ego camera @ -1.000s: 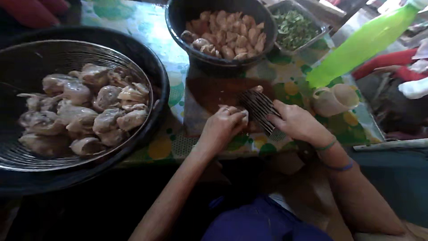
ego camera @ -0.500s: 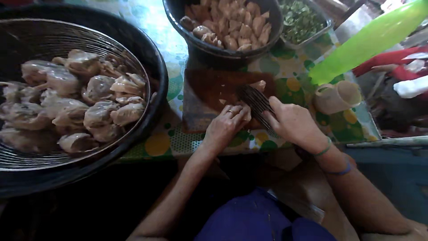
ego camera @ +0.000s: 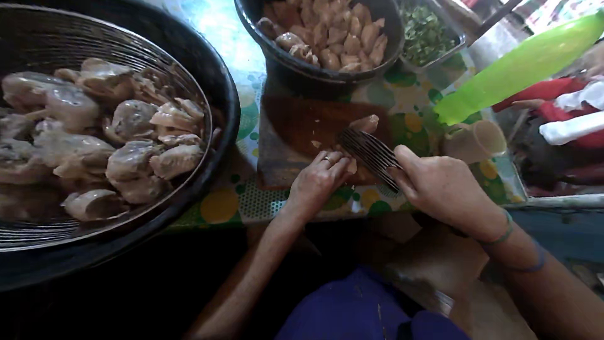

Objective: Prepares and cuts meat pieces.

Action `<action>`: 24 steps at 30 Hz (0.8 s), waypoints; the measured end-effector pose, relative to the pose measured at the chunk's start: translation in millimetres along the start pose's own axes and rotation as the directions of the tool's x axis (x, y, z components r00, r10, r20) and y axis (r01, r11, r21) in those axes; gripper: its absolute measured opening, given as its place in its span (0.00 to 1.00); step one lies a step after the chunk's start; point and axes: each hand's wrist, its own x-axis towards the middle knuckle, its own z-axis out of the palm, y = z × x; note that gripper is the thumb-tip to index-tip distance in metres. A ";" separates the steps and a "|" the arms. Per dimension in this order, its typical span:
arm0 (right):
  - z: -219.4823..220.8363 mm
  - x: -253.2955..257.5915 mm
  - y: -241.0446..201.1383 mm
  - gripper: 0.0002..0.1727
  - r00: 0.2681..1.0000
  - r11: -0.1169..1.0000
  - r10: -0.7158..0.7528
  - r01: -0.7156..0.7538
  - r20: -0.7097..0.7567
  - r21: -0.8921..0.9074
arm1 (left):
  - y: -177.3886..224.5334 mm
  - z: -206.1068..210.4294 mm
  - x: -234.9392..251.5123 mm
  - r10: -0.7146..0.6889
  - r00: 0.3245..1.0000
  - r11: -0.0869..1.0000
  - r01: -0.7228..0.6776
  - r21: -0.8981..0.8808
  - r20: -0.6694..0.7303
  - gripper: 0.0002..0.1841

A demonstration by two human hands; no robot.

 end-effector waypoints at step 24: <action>-9.0 40.0 -14.4 0.20 0.920 0.952 0.208 -0.269 0.331 0.147 | 40.3 -110.3 106.9 0.070 0.914 0.990 -0.113 -0.083 -0.399 0.25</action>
